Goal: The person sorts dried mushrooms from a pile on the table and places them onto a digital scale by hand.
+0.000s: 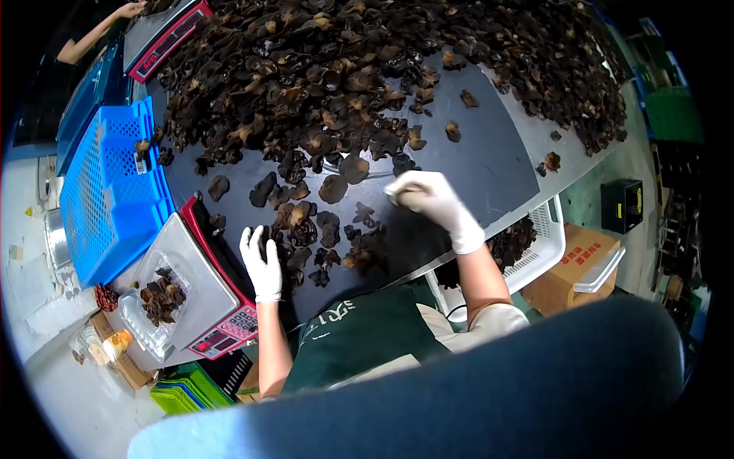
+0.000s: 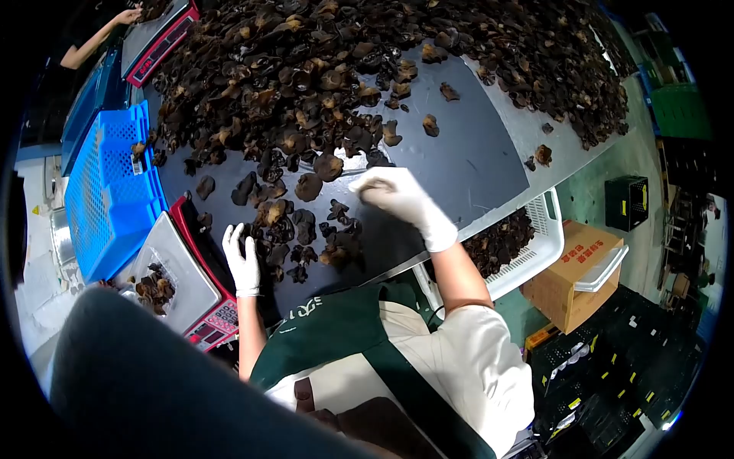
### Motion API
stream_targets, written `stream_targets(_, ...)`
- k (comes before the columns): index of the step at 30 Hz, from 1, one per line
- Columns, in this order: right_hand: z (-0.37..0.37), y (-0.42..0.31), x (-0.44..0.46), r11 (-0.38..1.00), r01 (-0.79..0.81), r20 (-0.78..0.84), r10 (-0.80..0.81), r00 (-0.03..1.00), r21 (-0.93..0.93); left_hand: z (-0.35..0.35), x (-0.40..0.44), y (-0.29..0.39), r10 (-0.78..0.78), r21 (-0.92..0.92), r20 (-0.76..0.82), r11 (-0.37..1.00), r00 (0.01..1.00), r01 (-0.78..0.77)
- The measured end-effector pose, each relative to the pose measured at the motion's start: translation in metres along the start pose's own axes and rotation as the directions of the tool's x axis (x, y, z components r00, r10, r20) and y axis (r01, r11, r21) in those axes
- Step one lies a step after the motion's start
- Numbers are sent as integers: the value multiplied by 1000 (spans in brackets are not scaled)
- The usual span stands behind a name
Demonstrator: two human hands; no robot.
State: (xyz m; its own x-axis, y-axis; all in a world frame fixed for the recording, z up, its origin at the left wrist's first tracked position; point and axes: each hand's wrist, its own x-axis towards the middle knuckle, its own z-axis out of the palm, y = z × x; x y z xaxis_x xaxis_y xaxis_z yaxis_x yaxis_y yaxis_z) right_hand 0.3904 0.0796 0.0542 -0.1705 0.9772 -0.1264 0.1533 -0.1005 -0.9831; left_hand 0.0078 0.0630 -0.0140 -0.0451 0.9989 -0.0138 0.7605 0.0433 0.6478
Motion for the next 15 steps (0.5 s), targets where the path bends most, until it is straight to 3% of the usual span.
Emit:
stream_targets(1,-23,0,-14,815,-107,201,-12,980,569,0,0,0,-6,3,-1,1000,1000,6)
stream_targets(2,-27,10,-25,546,19,203,-343,917,837,-1,0,0,-10,7,-2,1000,1000,10)
stream_targets(3,-28,28,-13,279,172,84,-715,694,945,-1,2,0,-8,9,-2,1000,1000,8)
stream_targets(5,-30,13,-16,257,90,78,-577,813,962,0,8,-2,11,23,-12,1000,1000,-11)
stream_targets(6,-23,12,-25,410,90,-24,-164,986,908,1,15,0,30,17,-32,999,999,-30)
stream_targets(7,-20,6,-3,852,120,-27,-124,992,510,1,21,4,48,12,-54,999,997,-47)
stream_targets(8,-8,-7,5,959,-41,-150,87,985,282,3,30,8,68,42,-71,997,995,-65)
stream_targets(9,11,10,17,995,70,-294,-47,955,67,6,39,10,119,79,-73,990,990,-114)
stream_targets(10,21,6,26,938,153,-308,-251,918,-309,10,49,15,162,108,-67,982,984,-154)
stream_targets(11,38,33,33,833,73,-361,-315,878,-549,14,56,21,204,136,-59,971,977,-195)
stream_targets(13,72,20,23,588,41,-268,-428,863,-808,25,59,22,367,225,51,902,929,-369)
stream_targets(15,97,26,9,579,195,-30,-355,934,-791,22,50,31,386,145,274,889,881,-434)
